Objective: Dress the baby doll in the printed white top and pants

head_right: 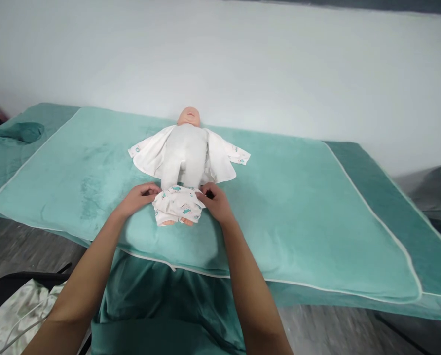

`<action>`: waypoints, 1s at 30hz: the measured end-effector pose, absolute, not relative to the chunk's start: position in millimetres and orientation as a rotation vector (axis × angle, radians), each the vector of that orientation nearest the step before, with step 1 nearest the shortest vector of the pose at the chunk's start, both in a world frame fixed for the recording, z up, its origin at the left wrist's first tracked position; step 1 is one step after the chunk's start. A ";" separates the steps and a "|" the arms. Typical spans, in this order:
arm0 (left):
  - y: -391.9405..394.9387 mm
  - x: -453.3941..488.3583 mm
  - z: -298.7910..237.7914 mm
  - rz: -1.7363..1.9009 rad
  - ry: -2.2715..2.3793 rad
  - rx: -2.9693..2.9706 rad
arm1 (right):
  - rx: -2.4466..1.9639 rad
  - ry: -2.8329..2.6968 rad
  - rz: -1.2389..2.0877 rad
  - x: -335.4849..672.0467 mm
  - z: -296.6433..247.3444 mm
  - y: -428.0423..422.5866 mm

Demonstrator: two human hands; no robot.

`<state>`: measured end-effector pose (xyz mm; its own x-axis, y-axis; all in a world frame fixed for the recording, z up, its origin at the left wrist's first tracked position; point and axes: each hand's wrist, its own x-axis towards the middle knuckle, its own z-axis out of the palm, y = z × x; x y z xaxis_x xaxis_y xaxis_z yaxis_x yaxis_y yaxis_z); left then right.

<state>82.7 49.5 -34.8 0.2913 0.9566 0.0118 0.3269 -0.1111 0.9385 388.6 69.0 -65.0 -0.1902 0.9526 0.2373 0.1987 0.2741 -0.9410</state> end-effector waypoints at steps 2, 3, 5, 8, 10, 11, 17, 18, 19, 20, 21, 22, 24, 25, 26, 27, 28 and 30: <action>48.4 83.9 -31.4 0.789 1.179 1.674 | -1.167 -1.574 0.893 384.8 -67.7 67.2; 48.3 84.4 -30.1 0.766 1.170 1.704 | -1.195 -1.569 0.844 383.4 -68.4 66.5; 48.7 85.1 -29.1 0.747 1.148 1.775 | -1.225 -1.578 0.796 382.3 -68.2 65.9; 49.4 84.3 -32.0 0.791 1.121 1.854 | -1.233 -1.626 0.831 385.1 -65.1 66.0; 49.0 83.2 -35.9 0.873 1.150 1.839 | -1.225 -1.685 0.860 389.0 -62.7 66.0; 48.5 82.8 -38.0 0.925 1.167 1.811 | -1.211 -1.725 0.867 391.0 -61.9 65.8; 49.3 92.6 -48.1 1.193 1.203 1.645 | -1.066 -1.816 0.825 395.8 -64.2 63.3; 51.5 96.5 -49.2 1.235 1.223 1.629 | -1.076 -1.800 0.799 394.9 -64.4 63.2; 54.6 100.8 -50.1 1.270 1.233 1.611 | -1.087 -1.793 0.762 393.5 -63.9 63.6; 58.4 105.3 -50.5 1.295 1.233 1.593 | -1.089 -1.798 0.710 391.5 -62.7 64.5; 62.8 109.6 -50.2 1.310 1.229 1.578 | -1.081 -1.809 0.644 389.1 -60.7 66.2; 67.7 113.7 -49.3 1.325 1.229 1.564 | -1.070 -1.819 0.571 385.9 -58.3 68.6; 79.0 120.1 -45.2 1.362 1.254 1.539 | -1.071 -1.809 0.439 377.7 -52.9 76.4; 85.4 122.4 -42.4 1.383 1.284 1.529 | -1.089 -1.782 0.403 372.7 -50.3 81.8; 92.4 124.0 -39.2 1.400 1.336 1.522 | -1.118 -1.738 0.395 367.6 -47.8 88.2; 99.9 125.1 -36.1 1.413 1.409 1.519 | -1.153 -1.683 0.419 362.5 -45.5 95.4; 108.0 125.7 -33.4 1.421 1.491 1.520 | -1.185 -1.624 0.476 358.0 -43.2 103.5; 124.7 126.0 -30.5 1.425 1.612 1.518 | -1.220 -1.513 0.642 351.9 -38.2 120.8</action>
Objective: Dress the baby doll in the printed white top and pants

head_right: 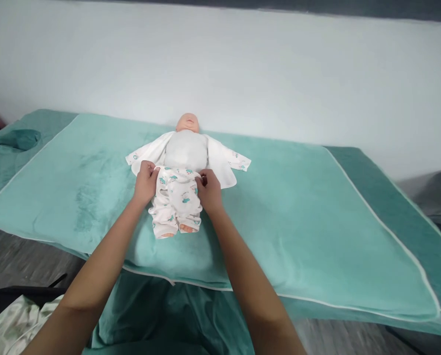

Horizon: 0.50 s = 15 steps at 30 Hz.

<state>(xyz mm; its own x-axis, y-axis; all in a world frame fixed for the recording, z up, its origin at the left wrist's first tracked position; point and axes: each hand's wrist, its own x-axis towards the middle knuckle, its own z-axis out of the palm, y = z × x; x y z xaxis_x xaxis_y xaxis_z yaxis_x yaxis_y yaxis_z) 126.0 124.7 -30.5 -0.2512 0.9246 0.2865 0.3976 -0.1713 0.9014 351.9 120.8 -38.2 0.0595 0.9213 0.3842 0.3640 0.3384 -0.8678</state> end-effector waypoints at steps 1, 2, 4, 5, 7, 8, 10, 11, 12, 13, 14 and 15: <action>132.7 125.7 -30.7 1.429 1.624 1.497 | -1.214 -1.471 0.718 350.6 -35.8 129.5; 139.9 125.3 -31.9 1.431 1.597 1.459 | -1.195 -1.438 0.772 350.5 -33.7 137.8; 150.1 124.1 -36.8 1.408 1.483 1.365 | -1.147 -1.370 0.819 352.7 -31.8 151.8; 152.9 123.4 -39.6 1.382 1.422 1.324 | -1.139 -1.327 0.824 354.4 -32.6 157.0; 154.2 121.6 -44.3 1.323 1.312 1.278 | -1.172 -1.237 0.855 357.6 -37.6 163.0; 153.5 120.6 -45.7 1.299 1.266 1.265 | -1.201 -1.198 0.880 358.9 -41.1 164.0; 151.6 118.5 -46.8 1.281 1.205 1.226 | -1.251 -1.151 0.915 360.9 -48.0 163.4; 150.8 117.4 -46.9 1.287 1.183 1.191 | -1.257 -1.149 0.927 362.0 -50.5 162.5; 150.4 116.3 -46.8 1.299 1.167 1.149 | -1.251 -1.156 0.941 363.2 -52.0 161.5; 150.1 115.4 -46.7 1.309 1.157 1.109 | -1.243 -1.168 0.965 364.6 -52.5 160.6; 149.8 114.5 -46.6 1.312 1.155 1.075 | -1.242 -1.181 1.012 366.2 -52.2 159.8; 149.1 113.7 -46.4 1.312 1.157 1.057 | -1.246 -1.192 1.079 367.9 -51.1 159.1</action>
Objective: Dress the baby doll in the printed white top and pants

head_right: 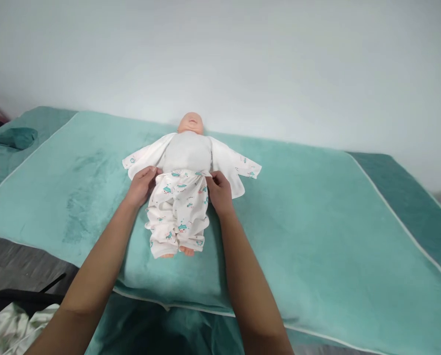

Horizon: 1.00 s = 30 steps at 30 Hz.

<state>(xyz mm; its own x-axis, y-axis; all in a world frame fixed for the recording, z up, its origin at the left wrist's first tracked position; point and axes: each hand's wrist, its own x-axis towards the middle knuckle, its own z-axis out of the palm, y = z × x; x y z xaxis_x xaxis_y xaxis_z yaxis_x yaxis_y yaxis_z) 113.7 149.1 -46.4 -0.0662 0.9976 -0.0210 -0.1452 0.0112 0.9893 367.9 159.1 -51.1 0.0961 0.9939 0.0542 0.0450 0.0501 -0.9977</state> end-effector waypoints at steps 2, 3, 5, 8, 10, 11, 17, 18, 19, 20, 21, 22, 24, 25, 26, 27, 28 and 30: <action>146.1 112.6 -45.3 1.302 1.168 1.081 | -1.249 -1.193 1.188 370.9 -47.6 157.5; 143.7 112.1 -44.2 1.289 1.169 1.126 | -1.237 -1.193 1.186 371.9 -45.6 156.4; 138.1 111.5 -41.5 1.249 1.159 1.257 | -1.168 -1.229 1.056 371.8 -41.6 153.5; 131.5 110.9 -37.9 1.201 1.121 1.401 | -1.063 -1.353 0.840 368.0 -37.7 148.8; 129.8 110.6 -36.7 1.221 1.054 1.414 | -1.056 -1.392 0.833 365.3 -37.7 147.3; 129.7 110.5 -36.5 1.232 1.013 1.408 | -1.066 -1.382 0.854 364.5 -38.6 147.5; 131.1 112.7 -38.4 1.284 0.901 1.261 | -1.063 -1.248 1.087 370.0 -46.9 155.5; 131.6 113.5 -39.1 1.297 0.910 1.194 | -1.063 -1.236 1.139 371.4 -47.3 156.6; 132.2 114.3 -39.8 1.308 0.925 1.125 | -1.063 -1.224 1.184 372.6 -47.4 157.3; 133.0 115.1 -40.5 1.318 0.945 1.065 | -1.063 -1.218 1.220 373.5 -47.0 157.7; 134.1 116.0 -41.1 1.328 0.966 1.022 | -1.063 -1.218 1.243 374.2 -46.4 157.9; 135.3 116.8 -41.7 1.338 0.990 1.002 | -1.067 -1.229 1.254 374.9 -45.5 157.8; 138.2 118.2 -42.8 1.372 1.057 1.028 | -1.095 -1.290 1.235 376.7 -43.5 157.5; 139.6 118.6 -43.2 1.388 1.110 1.071 | -1.121 -1.338 1.213 378.2 -42.4 157.3; 140.8 118.8 -43.3 1.394 1.175 1.128 | -1.151 -1.395 1.188 380.3 -41.2 157.1; 141.7 118.6 -43.1 1.387 1.244 1.193 | -1.180 -1.458 1.164 383.0 -39.9 157.0; 142.2 117.9 -42.4 1.363 1.310 1.263 | -1.200 -1.520 1.149 386.5 -38.5 157.1; 141.9 114.9 -39.1 1.265 1.390 1.394 | -1.192 -1.647 1.180 395.1 -35.5 157.8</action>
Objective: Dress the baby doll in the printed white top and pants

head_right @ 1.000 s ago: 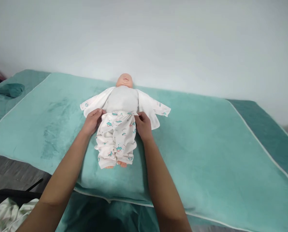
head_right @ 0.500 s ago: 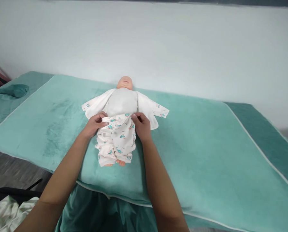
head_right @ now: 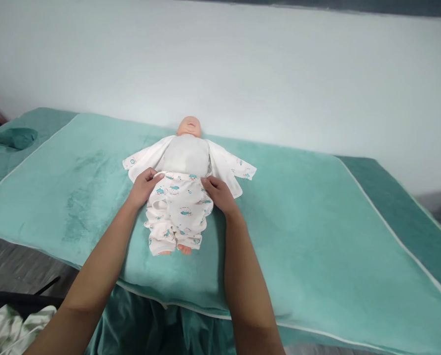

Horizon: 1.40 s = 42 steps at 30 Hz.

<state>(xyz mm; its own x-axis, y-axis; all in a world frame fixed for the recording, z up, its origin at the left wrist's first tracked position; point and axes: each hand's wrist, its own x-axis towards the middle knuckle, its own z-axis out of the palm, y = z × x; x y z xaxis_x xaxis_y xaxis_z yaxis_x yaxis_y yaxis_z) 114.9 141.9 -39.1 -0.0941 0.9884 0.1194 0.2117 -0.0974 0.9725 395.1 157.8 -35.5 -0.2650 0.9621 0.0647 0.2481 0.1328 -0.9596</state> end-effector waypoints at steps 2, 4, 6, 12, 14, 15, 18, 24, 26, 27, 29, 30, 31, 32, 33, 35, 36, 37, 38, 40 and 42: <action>140.1 109.4 -33.8 1.139 1.391 1.491 | -1.115 -1.748 1.298 404.0 -33.3 159.0; 138.1 101.7 -28.0 1.017 1.337 1.523 | -1.027 -1.796 1.422 410.8 -33.1 160.4; 137.1 93.7 -23.0 0.924 1.249 1.481 | -1.004 -1.788 1.462 413.7 -35.4 161.4; 140.6 86.0 -17.4 0.754 1.137 1.610 | -1.154 -1.667 1.230 408.5 -48.0 162.2; 141.6 88.2 -19.0 0.785 1.106 1.661 | -1.162 -1.665 1.194 406.6 -50.7 162.4; 141.7 89.2 -20.5 0.817 1.084 1.666 | -1.158 -1.670 1.184 405.8 -51.7 162.5; 140.9 91.0 -26.5 0.986 1.087 1.638 | -1.125 -1.667 1.147 402.2 -52.6 162.0; 137.5 99.8 -37.2 1.243 1.028 1.368 | -0.937 -1.450 1.063 387.7 -46.2 157.2; 138.0 103.6 -39.4 1.268 0.986 1.282 | -0.918 -1.373 1.064 384.4 -44.6 156.4; 138.6 105.1 -39.9 1.278 0.975 1.241 | -0.929 -1.332 1.091 383.4 -44.4 156.3; 140.6 107.5 -39.7 1.296 0.965 1.149 | -0.974 -1.254 1.160 381.9 -44.4 157.0; 141.8 108.7 -38.9 1.308 0.966 1.097 | -1.000 -1.225 1.184 381.2 -44.5 157.6; 143.0 110.3 -37.9 1.323 0.969 1.043 | -1.022 -1.212 1.198 380.3 -44.5 158.2; 144.3 112.3 -36.8 1.338 0.974 0.993 | -1.038 -1.212 1.199 379.3 -44.3 158.8; 145.4 114.8 -35.8 1.356 0.981 0.947 | -1.047 -1.220 1.184 378.1 -44.2 159.4; 147.2 120.8 -34.7 1.387 0.995 0.875 | -1.053 -1.235 1.116 375.8 -43.9 160.4; 147.7 123.9 -34.6 1.396 0.998 0.852 | -1.051 -1.233 1.081 374.9 -44.1 160.8; 147.8 126.8 -34.8 1.400 1.002 0.838 | -1.048 -1.226 1.057 374.5 -44.4 161.2; 147.6 129.3 -35.1 1.399 1.005 0.832 | -1.046 -1.219 1.047 374.4 -45.0 161.6; 146.3 132.5 -35.4 1.396 1.007 0.842 | -1.043 -1.214 1.053 375.1 -46.4 162.2; 144.9 133.7 -34.7 1.403 1.007 0.877 | -1.047 -1.226 1.053 376.0 -47.1 163.0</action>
